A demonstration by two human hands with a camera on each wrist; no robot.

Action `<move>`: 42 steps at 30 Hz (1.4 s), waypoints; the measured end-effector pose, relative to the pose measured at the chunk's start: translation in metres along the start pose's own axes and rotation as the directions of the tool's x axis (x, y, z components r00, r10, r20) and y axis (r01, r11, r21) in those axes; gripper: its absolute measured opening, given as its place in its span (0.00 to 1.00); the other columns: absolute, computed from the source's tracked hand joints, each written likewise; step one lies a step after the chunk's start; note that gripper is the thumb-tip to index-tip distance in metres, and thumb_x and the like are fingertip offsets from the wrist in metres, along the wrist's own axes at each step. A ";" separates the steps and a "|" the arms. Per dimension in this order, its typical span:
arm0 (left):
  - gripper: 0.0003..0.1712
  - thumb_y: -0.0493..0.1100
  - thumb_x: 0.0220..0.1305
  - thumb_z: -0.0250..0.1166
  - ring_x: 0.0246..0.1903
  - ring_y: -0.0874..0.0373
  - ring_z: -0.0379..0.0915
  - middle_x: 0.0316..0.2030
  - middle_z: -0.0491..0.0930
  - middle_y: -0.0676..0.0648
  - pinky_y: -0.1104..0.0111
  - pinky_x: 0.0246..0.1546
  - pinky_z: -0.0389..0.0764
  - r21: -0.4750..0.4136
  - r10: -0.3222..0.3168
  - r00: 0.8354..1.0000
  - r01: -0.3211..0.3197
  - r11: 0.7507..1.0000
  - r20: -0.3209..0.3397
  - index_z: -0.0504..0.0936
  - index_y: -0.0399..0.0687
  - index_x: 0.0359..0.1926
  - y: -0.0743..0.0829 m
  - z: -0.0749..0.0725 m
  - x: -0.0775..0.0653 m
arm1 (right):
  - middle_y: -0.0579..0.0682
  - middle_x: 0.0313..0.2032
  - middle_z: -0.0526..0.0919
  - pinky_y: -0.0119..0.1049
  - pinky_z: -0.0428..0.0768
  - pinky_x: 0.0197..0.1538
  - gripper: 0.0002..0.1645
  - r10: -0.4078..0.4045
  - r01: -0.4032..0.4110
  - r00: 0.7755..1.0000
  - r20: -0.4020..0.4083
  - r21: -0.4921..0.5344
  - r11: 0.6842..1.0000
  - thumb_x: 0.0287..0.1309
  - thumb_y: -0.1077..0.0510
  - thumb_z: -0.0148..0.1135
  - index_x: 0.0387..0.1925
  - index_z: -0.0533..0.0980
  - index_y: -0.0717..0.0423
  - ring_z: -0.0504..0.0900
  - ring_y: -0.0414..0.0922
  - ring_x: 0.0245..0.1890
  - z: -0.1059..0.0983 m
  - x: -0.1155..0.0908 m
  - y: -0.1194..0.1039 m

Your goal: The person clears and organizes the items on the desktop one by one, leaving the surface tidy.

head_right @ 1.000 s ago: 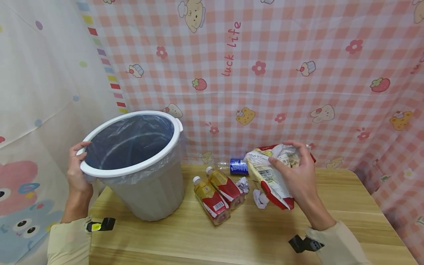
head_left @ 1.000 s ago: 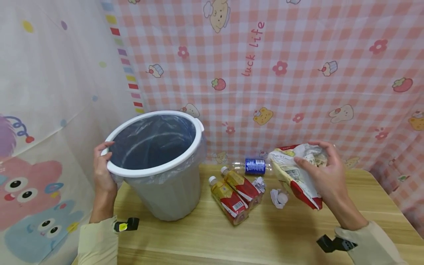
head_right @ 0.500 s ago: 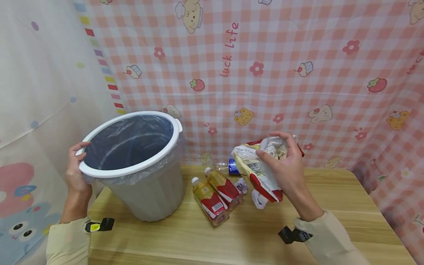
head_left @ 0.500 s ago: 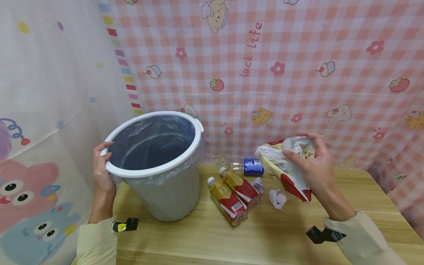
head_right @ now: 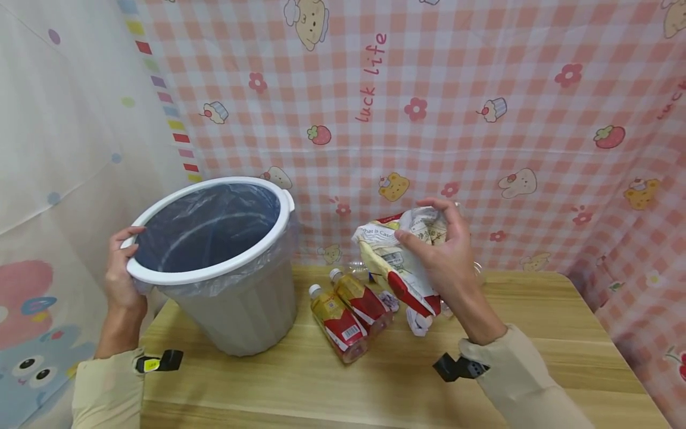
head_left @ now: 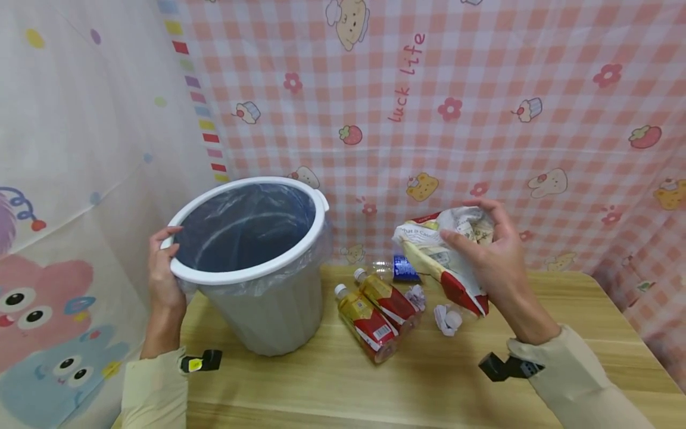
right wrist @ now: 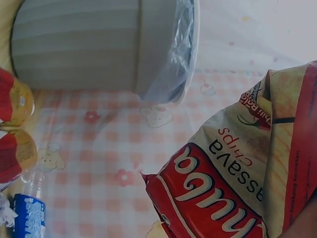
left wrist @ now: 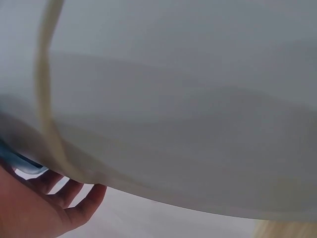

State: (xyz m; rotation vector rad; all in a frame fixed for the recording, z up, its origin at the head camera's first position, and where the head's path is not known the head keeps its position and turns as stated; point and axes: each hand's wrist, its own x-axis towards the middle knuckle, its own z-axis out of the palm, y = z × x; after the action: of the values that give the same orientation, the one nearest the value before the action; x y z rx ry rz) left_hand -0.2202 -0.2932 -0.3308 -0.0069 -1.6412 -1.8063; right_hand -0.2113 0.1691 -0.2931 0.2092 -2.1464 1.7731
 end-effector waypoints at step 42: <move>0.18 0.38 0.70 0.40 0.50 0.54 0.69 0.51 0.72 0.44 0.73 0.47 0.70 -0.132 0.037 0.999 -0.040 0.990 -0.021 0.77 0.47 0.45 -0.006 0.001 0.002 | 0.55 0.42 0.76 0.36 0.83 0.31 0.33 -0.248 0.160 0.957 0.150 0.439 0.884 0.54 0.73 0.64 0.59 0.68 0.49 0.81 0.46 0.31 0.073 0.022 -0.077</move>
State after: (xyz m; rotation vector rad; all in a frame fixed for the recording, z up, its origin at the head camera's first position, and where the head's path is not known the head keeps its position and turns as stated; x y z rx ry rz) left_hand -0.2252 -0.2939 -0.3353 -0.0801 -1.4960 -1.8770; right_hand -0.2194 0.0841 -0.2260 0.7281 -1.7477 2.1410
